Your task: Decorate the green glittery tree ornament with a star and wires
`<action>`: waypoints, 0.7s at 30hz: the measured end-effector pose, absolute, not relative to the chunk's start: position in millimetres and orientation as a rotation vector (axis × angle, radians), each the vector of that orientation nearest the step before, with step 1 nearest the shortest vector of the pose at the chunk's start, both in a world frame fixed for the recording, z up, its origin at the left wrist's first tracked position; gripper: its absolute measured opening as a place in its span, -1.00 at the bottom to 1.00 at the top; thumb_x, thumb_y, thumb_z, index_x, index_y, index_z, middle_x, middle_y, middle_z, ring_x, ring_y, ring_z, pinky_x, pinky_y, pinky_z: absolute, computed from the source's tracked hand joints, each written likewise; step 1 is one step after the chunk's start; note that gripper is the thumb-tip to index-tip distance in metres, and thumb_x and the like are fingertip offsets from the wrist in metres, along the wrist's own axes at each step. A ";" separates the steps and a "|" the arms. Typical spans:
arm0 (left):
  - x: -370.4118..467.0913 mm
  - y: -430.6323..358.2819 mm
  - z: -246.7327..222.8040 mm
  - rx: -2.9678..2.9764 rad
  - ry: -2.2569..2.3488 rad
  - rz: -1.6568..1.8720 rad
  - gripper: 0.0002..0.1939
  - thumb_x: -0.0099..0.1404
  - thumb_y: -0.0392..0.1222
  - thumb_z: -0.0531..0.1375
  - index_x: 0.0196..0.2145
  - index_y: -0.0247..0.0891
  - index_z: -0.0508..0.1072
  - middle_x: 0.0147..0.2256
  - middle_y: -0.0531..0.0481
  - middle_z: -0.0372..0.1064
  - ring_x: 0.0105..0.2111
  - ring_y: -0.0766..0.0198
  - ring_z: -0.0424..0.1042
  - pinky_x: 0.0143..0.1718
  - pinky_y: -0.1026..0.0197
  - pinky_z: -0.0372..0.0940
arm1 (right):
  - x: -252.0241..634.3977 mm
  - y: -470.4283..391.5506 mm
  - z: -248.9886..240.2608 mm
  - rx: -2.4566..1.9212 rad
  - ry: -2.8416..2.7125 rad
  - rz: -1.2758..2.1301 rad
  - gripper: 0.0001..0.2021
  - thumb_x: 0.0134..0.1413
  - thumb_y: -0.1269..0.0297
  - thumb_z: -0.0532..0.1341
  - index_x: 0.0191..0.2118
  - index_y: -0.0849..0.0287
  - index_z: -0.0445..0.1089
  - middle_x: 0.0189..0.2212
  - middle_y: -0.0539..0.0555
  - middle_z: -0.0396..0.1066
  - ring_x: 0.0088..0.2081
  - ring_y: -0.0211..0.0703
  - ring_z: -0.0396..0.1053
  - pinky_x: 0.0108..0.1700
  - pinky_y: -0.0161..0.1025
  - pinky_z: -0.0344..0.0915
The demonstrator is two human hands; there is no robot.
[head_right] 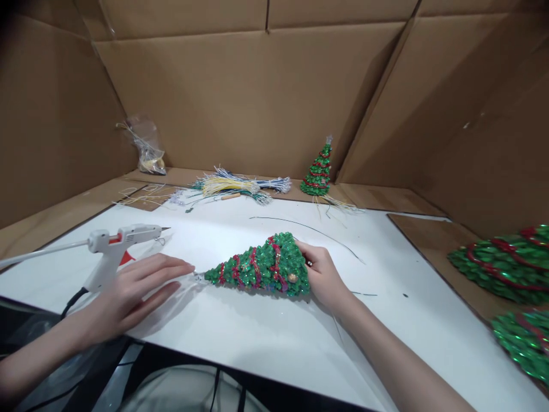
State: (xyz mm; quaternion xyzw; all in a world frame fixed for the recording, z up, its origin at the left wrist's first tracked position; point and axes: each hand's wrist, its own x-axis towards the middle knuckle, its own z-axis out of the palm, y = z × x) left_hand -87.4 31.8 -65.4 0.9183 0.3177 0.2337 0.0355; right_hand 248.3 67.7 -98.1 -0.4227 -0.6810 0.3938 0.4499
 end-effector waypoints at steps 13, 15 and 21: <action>-158.5 -17.1 -64.9 2.371 1.796 0.946 -0.86 0.30 -0.20 0.06 -0.44 -0.18 0.29 -0.48 0.04 0.29 -0.46 0.30 0.26 -0.42 0.27 0.17 | 246.7 68.6 -92.3 -1.124 -1.647 1.043 -0.84 -0.26 0.28 0.35 -0.45 0.23 0.51 -0.56 0.01 0.43 -0.44 -0.13 0.34 -0.40 -0.27 0.29; -168.0 -16.2 -65.6 2.301 2.004 0.924 -0.79 0.30 -0.13 0.05 -0.49 -0.20 0.26 -0.53 0.06 0.22 -0.50 0.31 0.19 -0.47 0.28 0.11 | 245.8 68.4 -91.5 -1.111 -1.629 1.048 -0.82 -0.24 0.28 0.35 -0.40 0.21 0.52 -0.53 0.02 0.46 -0.42 -0.11 0.37 -0.35 -0.25 0.33; -175.3 8.2 -62.7 2.033 2.334 0.753 -0.73 0.23 0.08 0.10 -0.27 -0.16 0.34 -0.40 0.09 0.30 -0.40 0.25 0.25 -0.44 0.31 0.14 | 242.5 68.0 -88.9 -1.116 -1.571 1.050 -0.85 -0.21 0.28 0.35 -0.40 0.15 0.54 -0.45 0.02 0.50 -0.42 -0.13 0.40 -0.36 -0.27 0.34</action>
